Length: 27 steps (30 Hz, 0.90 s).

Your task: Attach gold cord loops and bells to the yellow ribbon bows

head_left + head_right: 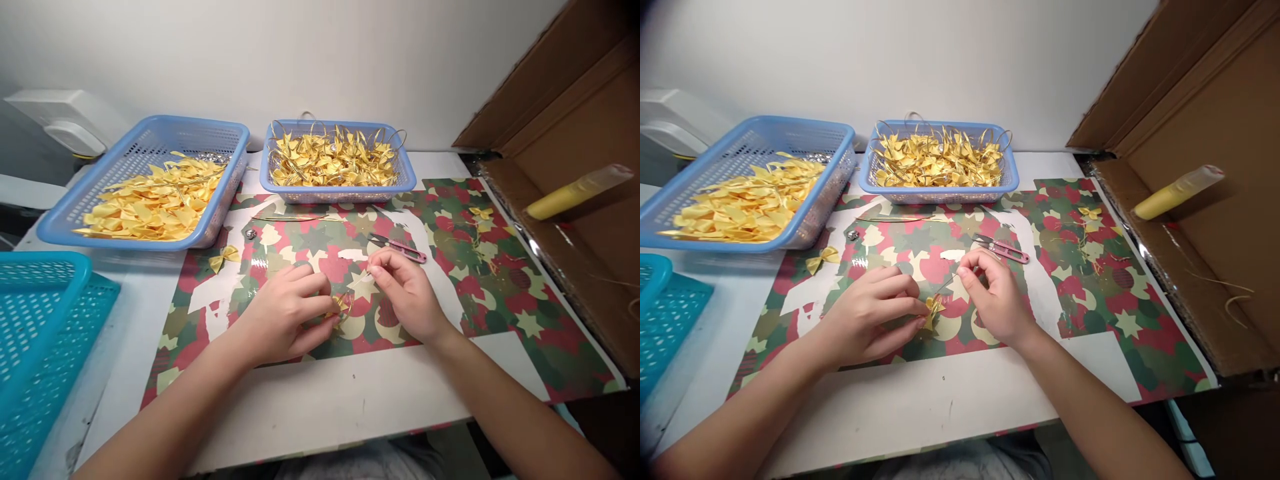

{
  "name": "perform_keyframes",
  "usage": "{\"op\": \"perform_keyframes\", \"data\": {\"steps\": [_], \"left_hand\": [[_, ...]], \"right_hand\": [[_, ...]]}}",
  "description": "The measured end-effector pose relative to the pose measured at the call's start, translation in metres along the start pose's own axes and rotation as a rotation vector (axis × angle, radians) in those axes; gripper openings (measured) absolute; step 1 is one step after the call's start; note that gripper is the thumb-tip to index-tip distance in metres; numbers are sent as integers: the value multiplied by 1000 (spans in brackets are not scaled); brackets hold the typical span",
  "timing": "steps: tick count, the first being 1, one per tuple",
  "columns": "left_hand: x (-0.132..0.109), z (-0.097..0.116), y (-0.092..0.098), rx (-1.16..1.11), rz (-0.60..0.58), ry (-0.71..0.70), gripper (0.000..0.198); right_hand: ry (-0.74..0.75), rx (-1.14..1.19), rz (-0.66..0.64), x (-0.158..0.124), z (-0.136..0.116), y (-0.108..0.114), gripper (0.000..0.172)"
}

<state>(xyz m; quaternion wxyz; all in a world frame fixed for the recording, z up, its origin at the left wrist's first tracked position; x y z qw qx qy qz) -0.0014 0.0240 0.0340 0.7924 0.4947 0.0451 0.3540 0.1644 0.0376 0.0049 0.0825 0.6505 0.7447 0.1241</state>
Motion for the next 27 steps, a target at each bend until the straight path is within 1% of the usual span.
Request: {"op": "perform_keyframes", "data": {"steps": [1, 3, 5, 6, 7, 9, 11, 12, 15, 17, 19, 20, 23, 24, 25, 27], "left_hand": [[1, -1, 3, -34, 28, 33, 19], [3, -5, 10, -142, 115, 143, 20], [6, -10, 15, -295, 190, 263, 17], [8, -13, 15, -374, 200, 307, 14], [10, -15, 13, -446, 182, 344, 13], [15, -18, 6, -558, 90, 394, 14], [16, -22, -1, -656, 11, 439, 17], [16, -24, -5, -707, -8, 466, 19], [11, -30, -13, -861, 12, 578, 21], [8, -32, -16, -936, 45, 637, 22], [7, -33, -18, -971, 80, 670, 21], [6, -34, -18, -974, 93, 680, 21], [6, -35, -20, -971, 122, 682, 22], [6, -36, -21, -969, 127, 675, 22], [5, -36, -22, -966, 134, 671, 22], [3, -39, -24, -954, 150, 673, 23]], "right_hand": [[-4, -5, -1, 0, 0, 0, 19], [18, -18, -7, -1, -2, -1, 19], [91, -39, -15, -1, -8, -2, 18], [138, -54, -20, 0, -12, -3, 17], [180, -72, -26, 0, -16, -4, 17], [232, -106, -36, 1, -21, -6, 16], [255, -127, -45, 2, -24, -8, 17], [259, -129, -50, 3, -25, -9, 17], [254, -120, -37, 4, -24, -7, 11], [241, -110, 6, 3, -22, -1, 9], [244, -131, 25, 1, -20, 3, 11], [251, -157, 5, -1, -20, 3, 13], [283, -284, -126, -7, -19, -8, 16], [294, -326, -149, -9, -18, -12, 15], [307, -361, -149, -11, -18, -15, 14], [337, -402, -91, -15, -18, -19, 13]]}}
Point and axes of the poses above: each hand's wrist, its own x-axis towards the middle knuckle, its own y-axis out of the back of the hand, z = x × y, the point moved 6 cm from there along x, towards the middle knuckle, and after that the axes turned 4 degrees about -x, right-handed, at the moved point
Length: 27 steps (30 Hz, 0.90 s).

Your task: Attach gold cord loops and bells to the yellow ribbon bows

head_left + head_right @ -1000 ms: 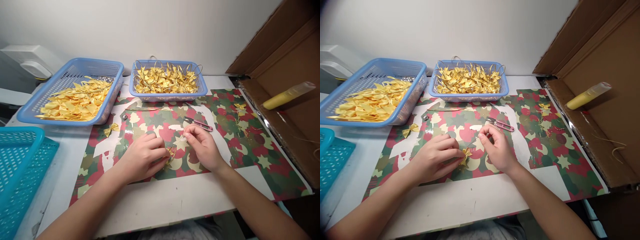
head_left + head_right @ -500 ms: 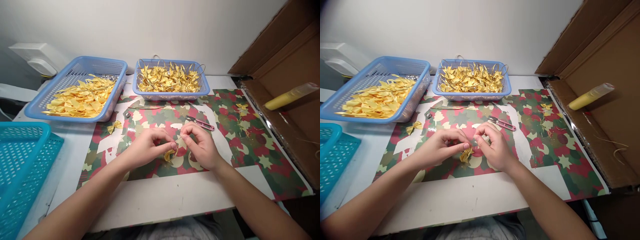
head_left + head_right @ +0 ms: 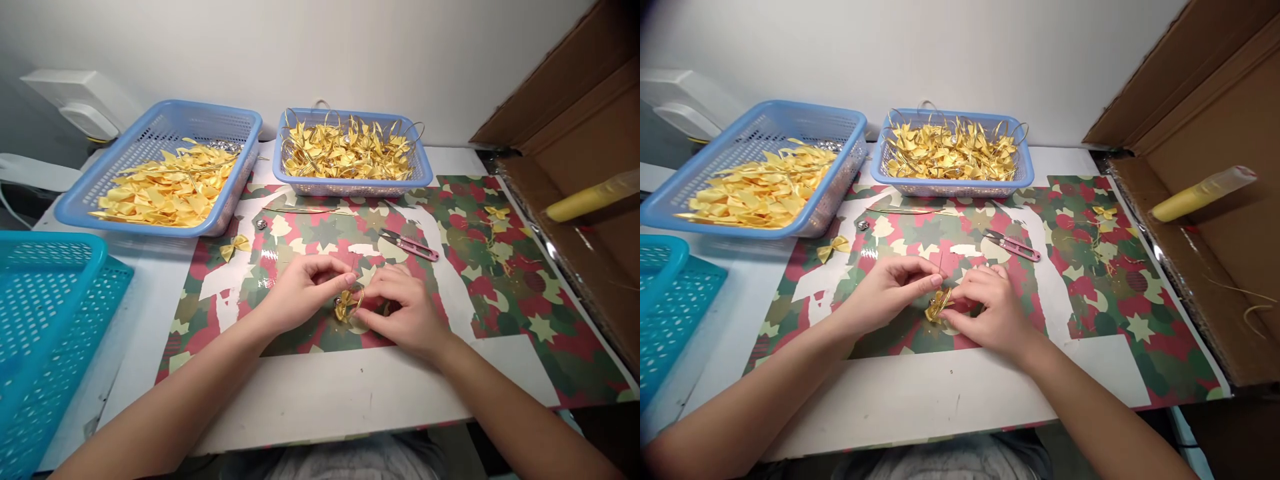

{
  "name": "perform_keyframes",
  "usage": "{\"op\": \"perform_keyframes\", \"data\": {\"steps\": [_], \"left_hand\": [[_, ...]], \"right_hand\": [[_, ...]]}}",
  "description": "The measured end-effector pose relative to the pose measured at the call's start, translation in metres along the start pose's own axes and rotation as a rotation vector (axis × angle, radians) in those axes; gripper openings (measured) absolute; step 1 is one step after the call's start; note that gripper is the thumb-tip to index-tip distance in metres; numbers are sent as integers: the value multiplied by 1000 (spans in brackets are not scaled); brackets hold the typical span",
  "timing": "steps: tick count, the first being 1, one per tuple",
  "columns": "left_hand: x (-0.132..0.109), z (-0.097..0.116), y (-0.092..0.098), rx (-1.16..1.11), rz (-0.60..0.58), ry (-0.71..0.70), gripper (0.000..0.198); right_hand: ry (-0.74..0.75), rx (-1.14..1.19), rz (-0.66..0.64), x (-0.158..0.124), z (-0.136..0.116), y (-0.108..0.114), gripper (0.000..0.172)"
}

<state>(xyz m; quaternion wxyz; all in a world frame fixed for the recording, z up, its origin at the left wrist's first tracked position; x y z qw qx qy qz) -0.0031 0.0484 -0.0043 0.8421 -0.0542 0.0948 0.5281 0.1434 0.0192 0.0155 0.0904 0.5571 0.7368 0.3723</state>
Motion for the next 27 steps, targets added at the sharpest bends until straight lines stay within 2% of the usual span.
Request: {"op": "perform_keyframes", "data": {"steps": [7, 17, 23, 27], "left_hand": [[-2, -6, 2, 33, 66, -13, 20], [-3, -5, 1, 73, 85, -36, 19], [-9, -1, -5, 75, 174, -146, 13], [-11, -4, -7, 111, 219, -148, 12]], "right_hand": [[47, -62, 151, -4, -5, -6, 15], [73, -88, 227, -4, -12, -8, 21], [86, -124, 239, -4, -14, -9, 23], [84, -157, 256, -4, -14, -9, 22]]}}
Point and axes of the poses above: each hand's wrist, its own x-axis towards the middle knuckle, its own y-axis out of the back of the hand, z = x × y, the point moved 6 cm from there along x, towards the middle knuckle, and after that the axes turned 4 degrees about -x, right-handed, at the moved point
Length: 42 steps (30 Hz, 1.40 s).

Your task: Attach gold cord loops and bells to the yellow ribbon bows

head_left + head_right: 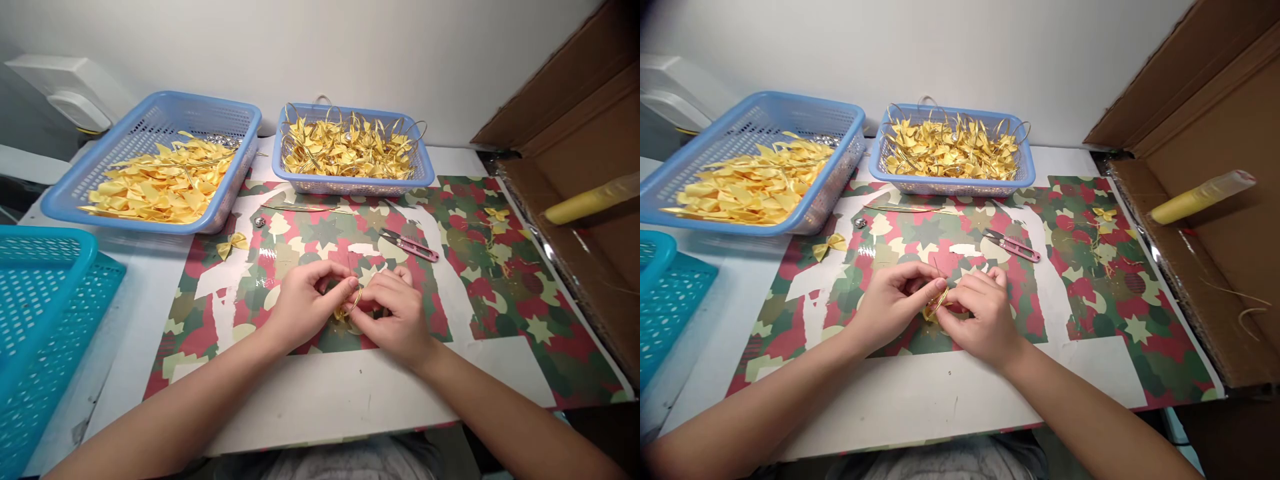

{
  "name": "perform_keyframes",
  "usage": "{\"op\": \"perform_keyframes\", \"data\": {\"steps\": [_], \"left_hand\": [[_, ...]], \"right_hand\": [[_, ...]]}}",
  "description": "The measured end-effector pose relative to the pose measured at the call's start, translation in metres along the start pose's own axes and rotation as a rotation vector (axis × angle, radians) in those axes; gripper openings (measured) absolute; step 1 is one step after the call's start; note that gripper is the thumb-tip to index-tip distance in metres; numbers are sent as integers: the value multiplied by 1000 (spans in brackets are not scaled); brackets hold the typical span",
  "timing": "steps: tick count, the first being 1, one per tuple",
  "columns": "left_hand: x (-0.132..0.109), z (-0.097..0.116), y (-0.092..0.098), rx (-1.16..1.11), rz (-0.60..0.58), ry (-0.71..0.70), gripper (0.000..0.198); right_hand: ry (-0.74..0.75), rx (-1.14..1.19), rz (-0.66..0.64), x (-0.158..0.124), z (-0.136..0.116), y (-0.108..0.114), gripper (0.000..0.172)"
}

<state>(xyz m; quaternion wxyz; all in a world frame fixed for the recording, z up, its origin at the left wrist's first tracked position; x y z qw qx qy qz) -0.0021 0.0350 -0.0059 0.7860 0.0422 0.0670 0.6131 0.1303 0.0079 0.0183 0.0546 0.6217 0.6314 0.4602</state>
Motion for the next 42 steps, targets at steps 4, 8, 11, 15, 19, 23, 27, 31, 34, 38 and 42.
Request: {"op": "perform_keyframes", "data": {"steps": [4, 8, 11, 15, 19, 23, 27, 31, 34, 38, 42], "left_hand": [[0, -2, 0, 19, 11, 9, 12], [0, -2, 1, 30, 15, 19, 12], [0, -1, 2, 2, 11, 35, 13], [-1, -1, 6, -40, 30, 67, 15], [-2, -1, 8, -68, 20, 91, 16], [-2, 0, 8, -55, 13, 95, 15], [-3, 1, 8, -31, 13, 91, 15], [-3, 1, 8, -28, 14, 81, 15], [-2, 1, 8, -18, 24, 71, 16], [-1, 1, 9, -19, 36, 61, 17], [0, 0, 9, -7, 50, 59, 17]], "right_hand": [[-9, -10, -13, 0, 1, -2, 22], [-10, -5, -50, 1, 1, -2, 21], [-14, -5, -62, 1, 1, -1, 23], [-14, -16, -54, 0, 1, 0, 21], [-28, -11, -40, 0, 2, 0, 19], [-39, -12, -31, 0, 3, 0, 19], [-43, -12, -28, 0, 2, -1, 19], [-37, -16, -36, 0, 1, -1, 22], [-13, -38, -48, 1, 0, 0, 26], [96, -103, -54, 1, -4, 1, 26], [199, -176, -46, -1, -7, 2, 23]]}}
Point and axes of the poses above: each hand's wrist, its own x-axis towards the middle knuckle, its own y-axis out of the back of the hand, z = x × y, the point moved 6 cm from there along x, towards the middle knuckle, and after that the axes turned 4 degrees about -x, right-handed, at the moved point
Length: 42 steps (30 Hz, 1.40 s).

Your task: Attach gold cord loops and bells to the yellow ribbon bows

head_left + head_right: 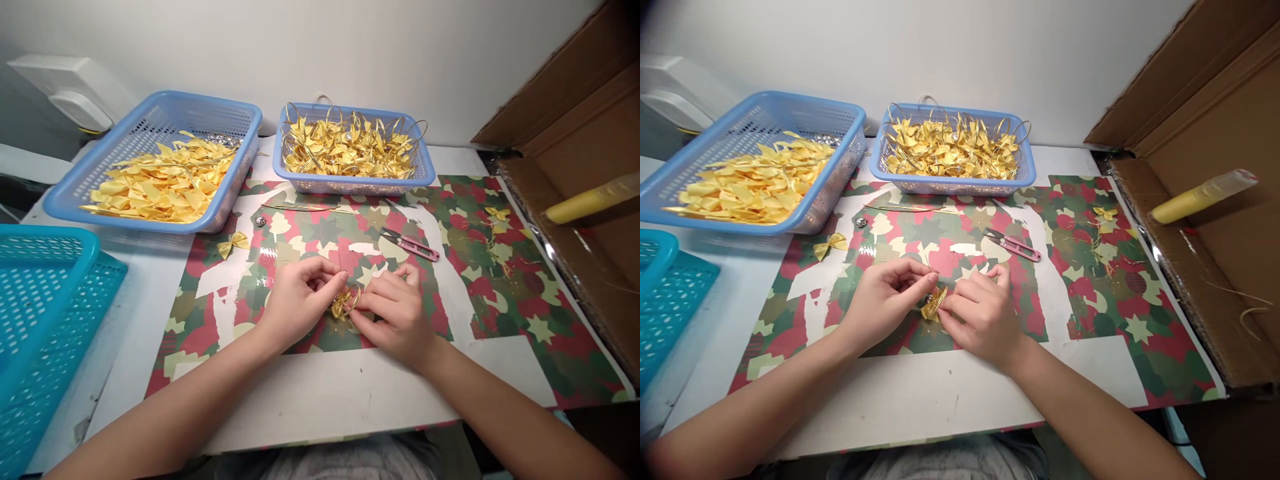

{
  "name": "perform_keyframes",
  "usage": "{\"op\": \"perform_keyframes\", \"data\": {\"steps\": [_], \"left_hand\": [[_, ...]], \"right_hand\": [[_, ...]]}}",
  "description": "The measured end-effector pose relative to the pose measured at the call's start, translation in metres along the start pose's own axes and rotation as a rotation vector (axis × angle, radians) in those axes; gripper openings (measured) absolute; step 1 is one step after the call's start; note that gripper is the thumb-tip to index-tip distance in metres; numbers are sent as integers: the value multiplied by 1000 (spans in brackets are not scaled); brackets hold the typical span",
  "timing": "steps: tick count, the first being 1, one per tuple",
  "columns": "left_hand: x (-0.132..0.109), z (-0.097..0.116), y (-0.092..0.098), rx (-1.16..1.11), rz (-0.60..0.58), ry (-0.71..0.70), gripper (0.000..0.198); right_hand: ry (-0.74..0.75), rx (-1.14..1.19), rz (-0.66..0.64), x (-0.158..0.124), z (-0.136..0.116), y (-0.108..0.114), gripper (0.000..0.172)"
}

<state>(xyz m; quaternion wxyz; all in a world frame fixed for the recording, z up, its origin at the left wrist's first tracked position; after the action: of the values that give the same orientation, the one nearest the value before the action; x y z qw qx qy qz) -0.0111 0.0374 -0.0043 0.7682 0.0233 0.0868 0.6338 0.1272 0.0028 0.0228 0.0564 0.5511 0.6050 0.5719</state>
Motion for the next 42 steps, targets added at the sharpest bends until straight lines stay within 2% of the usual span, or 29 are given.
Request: {"op": "perform_keyframes", "data": {"steps": [6, 12, 24, 42], "left_hand": [[0, -1, 2, 2, 31, 14, 19], [1, -1, 4, -13, 69, 18, 19], [0, -2, 6, -36, 76, 39, 18], [-1, 2, 4, -110, 73, 24, 15]], "right_hand": [[79, -85, -33, 0, -4, 2, 21], [98, -103, -42, 0, -5, 2, 20], [-18, -18, 21, 1, -2, 6, 17], [-36, -22, 30, 3, -5, 4, 26]]}}
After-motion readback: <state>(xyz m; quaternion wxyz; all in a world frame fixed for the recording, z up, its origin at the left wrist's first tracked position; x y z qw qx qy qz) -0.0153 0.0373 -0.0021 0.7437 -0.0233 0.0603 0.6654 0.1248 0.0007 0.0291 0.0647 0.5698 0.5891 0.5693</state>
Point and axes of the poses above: each hand's wrist, its own x-axis towards the middle knuckle, its own y-axis out of the back of the hand, z = x × y, the point moved 6 cm from there along x, towards the middle knuckle, and after that the axes turned 4 degrees about -x, right-handed, at the moved point
